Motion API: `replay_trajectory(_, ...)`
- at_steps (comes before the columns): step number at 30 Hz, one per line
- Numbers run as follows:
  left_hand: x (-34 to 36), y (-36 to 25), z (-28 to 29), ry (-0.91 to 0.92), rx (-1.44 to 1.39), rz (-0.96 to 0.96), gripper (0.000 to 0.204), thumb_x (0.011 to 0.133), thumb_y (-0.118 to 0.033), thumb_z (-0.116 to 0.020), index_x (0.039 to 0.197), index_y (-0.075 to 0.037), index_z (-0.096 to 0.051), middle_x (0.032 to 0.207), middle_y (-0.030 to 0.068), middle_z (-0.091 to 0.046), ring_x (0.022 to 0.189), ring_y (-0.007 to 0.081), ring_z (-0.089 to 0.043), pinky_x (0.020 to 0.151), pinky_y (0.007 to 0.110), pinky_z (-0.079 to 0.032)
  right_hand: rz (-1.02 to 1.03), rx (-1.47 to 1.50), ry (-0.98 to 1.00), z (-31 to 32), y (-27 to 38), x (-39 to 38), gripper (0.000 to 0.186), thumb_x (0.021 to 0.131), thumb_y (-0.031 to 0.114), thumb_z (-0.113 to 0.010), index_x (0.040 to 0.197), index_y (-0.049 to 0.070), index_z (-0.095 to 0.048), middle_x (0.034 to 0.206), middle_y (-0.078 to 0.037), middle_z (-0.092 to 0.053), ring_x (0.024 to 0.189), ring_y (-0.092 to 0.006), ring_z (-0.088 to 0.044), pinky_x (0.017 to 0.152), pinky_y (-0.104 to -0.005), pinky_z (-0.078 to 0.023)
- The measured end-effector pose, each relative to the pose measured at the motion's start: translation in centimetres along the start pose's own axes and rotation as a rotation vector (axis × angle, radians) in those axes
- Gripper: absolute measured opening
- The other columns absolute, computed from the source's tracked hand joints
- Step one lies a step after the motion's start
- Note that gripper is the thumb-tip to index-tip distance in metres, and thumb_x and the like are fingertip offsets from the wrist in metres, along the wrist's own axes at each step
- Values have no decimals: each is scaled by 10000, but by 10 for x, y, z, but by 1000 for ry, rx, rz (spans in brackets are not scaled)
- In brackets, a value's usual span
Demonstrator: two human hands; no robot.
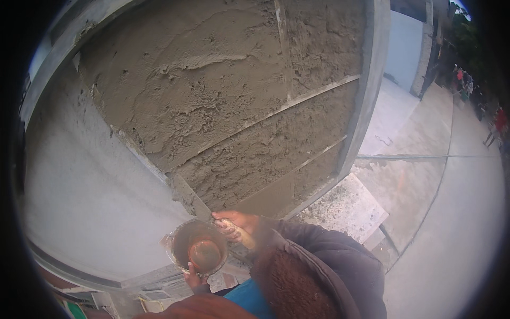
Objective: The person scoops wet cement from a bucket with a trowel and applies it to a vertical wall surface, spreading and smoothing it in sections. They then use a long straightedge to level the applied cement across the wall.
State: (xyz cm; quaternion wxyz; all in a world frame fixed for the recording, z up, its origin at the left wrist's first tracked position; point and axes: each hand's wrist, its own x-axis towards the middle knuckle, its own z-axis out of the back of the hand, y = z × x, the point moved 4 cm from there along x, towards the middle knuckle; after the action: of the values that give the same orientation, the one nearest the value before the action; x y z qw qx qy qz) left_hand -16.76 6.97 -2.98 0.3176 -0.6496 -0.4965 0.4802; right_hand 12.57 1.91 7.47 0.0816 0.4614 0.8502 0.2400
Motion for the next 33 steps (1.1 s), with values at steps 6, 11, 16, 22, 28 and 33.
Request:
replay_trajectory(6, 10, 3, 0, 9, 163, -369, 469, 874, -99, -691, 1289, 33, -519, 1211, 150, -599, 1013, 241, -624, 801, 378, -587, -291, -2104, -347, 68, -63, 64, 245, 902, 293, -582, 943, 61, -648, 792, -87, -627, 711, -259, -644, 652, -379, -531)
replay_trajectory(11, 7, -27, -8, 20, 475, -391, 404, 888, -134, -707, 1226, 49, -581, 1163, 113, -652, 1019, 183, -615, 889, 325, -488, 70, -2514, -227, 36, -106, 82, 266, 872, 210, -576, 1106, 88, -611, 988, -115, -626, 763, -319, -679, 643, -452, -553)
replay_trajectory(16, -3, -47, -11, 87, 454, -403, 428, 887, -169, -741, 1219, 58, -596, 1071, 79, -688, 992, 135, -593, 924, 299, -471, 198, -2689, 29, 4, -60, 65, 231, 917, 285, -542, 1060, 150, -662, 937, -96, -661, 741, -256, -663, 643, -407, -536)
replay_trajectory(22, -28, -51, -28, 25, 570, -529, 533, 864, -152, -761, 1314, 48, -558, 1424, 178, -512, 1247, 190, -519, 1023, 334, -430, -129, -2270, -479, 85, -94, 52, 366, 972, 354, -488, 1224, 95, -549, 1019, -147, -697, 939, -355, -676, 797, -458, -537)
replay_trajectory(28, -46, -50, -38, 60, 667, -792, 614, 850, -108, -764, 1386, 30, -499, 1436, 169, -475, 1189, 188, -526, 981, 335, -456, -316, -2083, -728, 30, -73, 56, 449, 982, 431, -464, 1279, 93, -468, 976, -176, -699, 945, -370, -673, 918, -501, -485)
replay_trajectory(33, -30, -39, -41, 87, 601, -711, 703, 850, -96, -760, 1455, 9, -418, 1308, 127, -572, 922, 127, -614, 787, 280, -541, 247, -2390, -593, 20, -112, 39, 463, 975, 411, -472, 1278, 61, -463, 885, -197, -695, 937, -381, -671, 903, -496, -494)
